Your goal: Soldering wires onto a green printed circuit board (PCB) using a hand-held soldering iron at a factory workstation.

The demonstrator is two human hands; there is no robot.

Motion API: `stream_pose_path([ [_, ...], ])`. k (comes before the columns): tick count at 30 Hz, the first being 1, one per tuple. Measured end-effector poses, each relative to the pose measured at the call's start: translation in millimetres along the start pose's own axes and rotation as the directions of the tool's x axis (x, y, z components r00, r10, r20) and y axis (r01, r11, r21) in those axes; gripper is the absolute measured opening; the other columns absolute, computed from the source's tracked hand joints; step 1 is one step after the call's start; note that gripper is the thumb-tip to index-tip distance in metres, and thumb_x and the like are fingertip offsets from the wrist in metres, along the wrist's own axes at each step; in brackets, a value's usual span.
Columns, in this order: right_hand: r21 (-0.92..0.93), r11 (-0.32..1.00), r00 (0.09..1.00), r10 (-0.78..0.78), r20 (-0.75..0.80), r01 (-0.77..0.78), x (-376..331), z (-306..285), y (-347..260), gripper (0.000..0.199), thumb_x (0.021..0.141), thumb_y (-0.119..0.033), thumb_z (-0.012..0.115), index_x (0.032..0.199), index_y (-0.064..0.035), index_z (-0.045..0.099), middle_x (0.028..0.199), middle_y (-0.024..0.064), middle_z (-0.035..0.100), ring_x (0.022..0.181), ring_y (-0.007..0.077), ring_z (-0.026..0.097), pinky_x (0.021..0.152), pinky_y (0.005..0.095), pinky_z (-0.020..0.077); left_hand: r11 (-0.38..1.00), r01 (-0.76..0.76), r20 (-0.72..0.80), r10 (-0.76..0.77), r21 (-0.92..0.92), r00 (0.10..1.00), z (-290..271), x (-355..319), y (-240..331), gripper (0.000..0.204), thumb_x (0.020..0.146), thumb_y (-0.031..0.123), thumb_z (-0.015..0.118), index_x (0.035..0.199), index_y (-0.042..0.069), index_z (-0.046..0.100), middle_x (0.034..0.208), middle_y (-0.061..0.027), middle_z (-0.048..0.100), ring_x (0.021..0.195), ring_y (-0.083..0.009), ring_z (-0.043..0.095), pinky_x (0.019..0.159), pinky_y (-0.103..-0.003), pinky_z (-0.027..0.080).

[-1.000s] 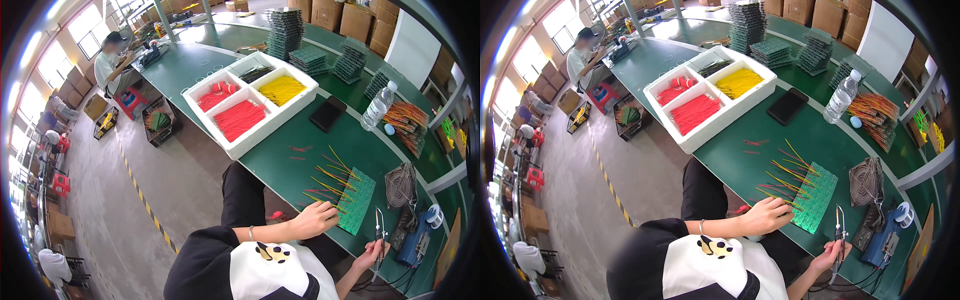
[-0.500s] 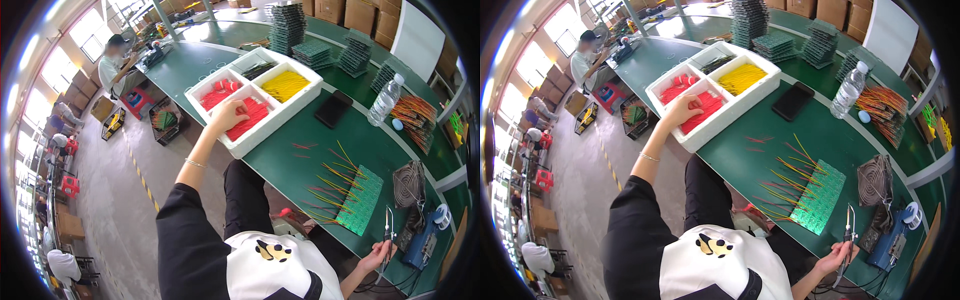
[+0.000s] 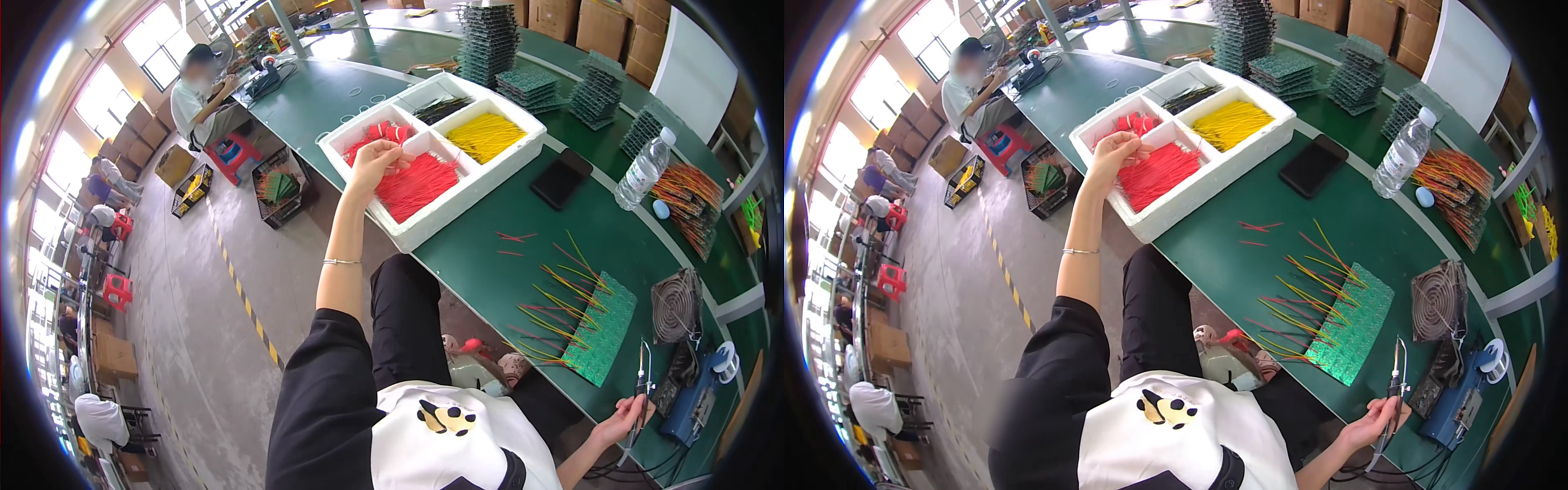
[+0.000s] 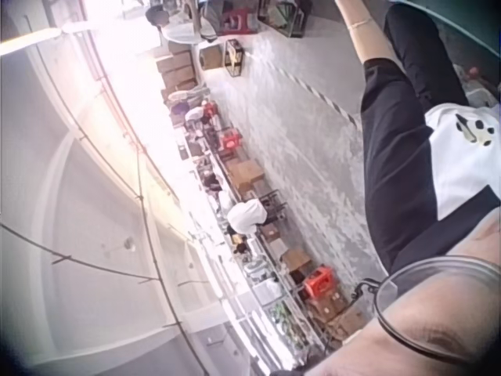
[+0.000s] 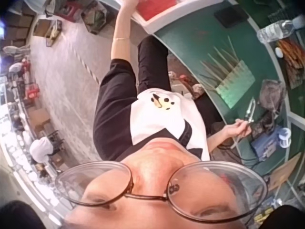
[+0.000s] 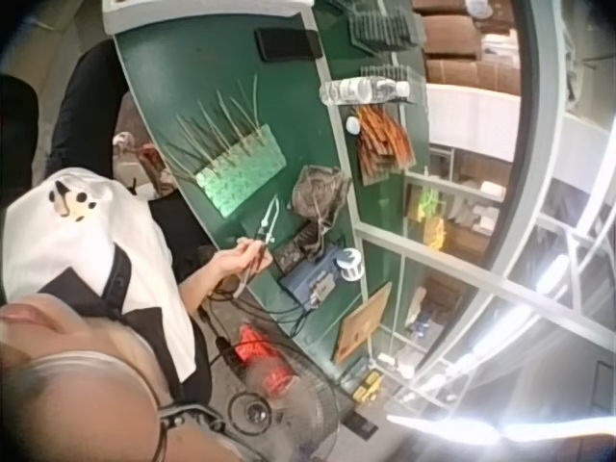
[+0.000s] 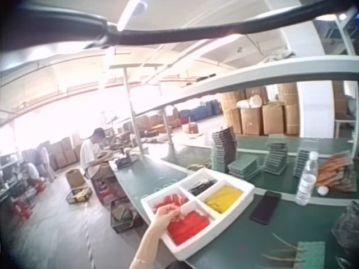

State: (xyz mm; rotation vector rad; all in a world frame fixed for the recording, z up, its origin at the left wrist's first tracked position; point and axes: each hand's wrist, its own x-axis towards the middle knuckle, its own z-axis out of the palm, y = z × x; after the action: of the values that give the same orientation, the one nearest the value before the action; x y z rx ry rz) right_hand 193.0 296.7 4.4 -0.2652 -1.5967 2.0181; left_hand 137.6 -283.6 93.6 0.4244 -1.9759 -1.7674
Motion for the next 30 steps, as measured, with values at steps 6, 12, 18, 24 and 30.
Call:
stream_pose_path([
  [6,-0.020,0.999,0.999,-0.030,-0.015,0.030,-5,11,-9,0.014,0.090,-0.012,0.051,0.079,-0.0081,0.044,0.060,-0.0024,0.039,0.052,0.0046,0.032,0.051,0.0207,0.0258,0.999,0.015,0.026,-0.014,-0.036,1.000,-3,-2,3,0.014,0.090,0.021,0.055,0.091,0.007,0.056,0.090,-0.0112,0.067,0.076,-0.0114,0.063,0.068,-0.023,0.049],
  [12,-0.024,0.999,0.999,-0.031,0.016,0.031,-3,8,-10,0.013,0.089,-0.013,0.053,0.080,-0.0066,0.045,0.060,-0.0011,0.039,0.053,0.0060,0.034,0.052,0.0210,0.0271,0.998,0.013,0.028,-0.011,-0.058,1.000,-3,0,1,0.016,0.090,0.023,0.054,0.090,0.007,0.055,0.085,-0.0077,0.065,0.071,-0.0098,0.061,0.065,-0.021,0.048],
  [18,-0.035,0.998,0.998,-0.059,-0.018,0.058,-1,5,-2,0.008,0.090,-0.012,0.052,0.087,-0.0054,0.049,0.059,-0.0024,0.038,0.053,0.0045,0.033,0.051,0.0205,0.0264,0.961,0.005,-0.116,0.029,0.277,0.993,4,7,-17,0.027,0.085,0.024,0.061,0.103,0.009,0.047,0.077,-0.0015,0.054,0.068,-0.0108,0.054,0.058,-0.024,0.043],
  [24,-0.023,0.999,1.000,-0.026,0.007,0.026,-2,0,-2,0.009,0.089,-0.013,0.053,0.089,-0.0041,0.051,0.059,-0.0025,0.039,0.054,0.0040,0.035,0.052,0.0208,0.0279,0.552,-0.068,0.077,0.007,0.831,0.997,17,-3,5,0.023,0.071,0.023,0.071,0.084,0.005,0.064,0.074,-0.0110,0.062,0.073,-0.0255,0.061,0.067,-0.034,0.047],
  [30,-0.053,0.998,0.999,-0.033,-0.010,0.033,-5,5,-6,0.010,0.090,-0.011,0.051,0.084,-0.0048,0.046,0.062,-0.0013,0.039,0.054,0.0052,0.035,0.052,0.0201,0.0271,0.781,-0.039,-0.039,0.081,0.624,0.996,6,3,-12,0.014,0.073,0.016,0.068,0.079,0.003,0.065,0.065,-0.0086,0.060,0.064,-0.0166,0.057,0.063,-0.030,0.045],
])
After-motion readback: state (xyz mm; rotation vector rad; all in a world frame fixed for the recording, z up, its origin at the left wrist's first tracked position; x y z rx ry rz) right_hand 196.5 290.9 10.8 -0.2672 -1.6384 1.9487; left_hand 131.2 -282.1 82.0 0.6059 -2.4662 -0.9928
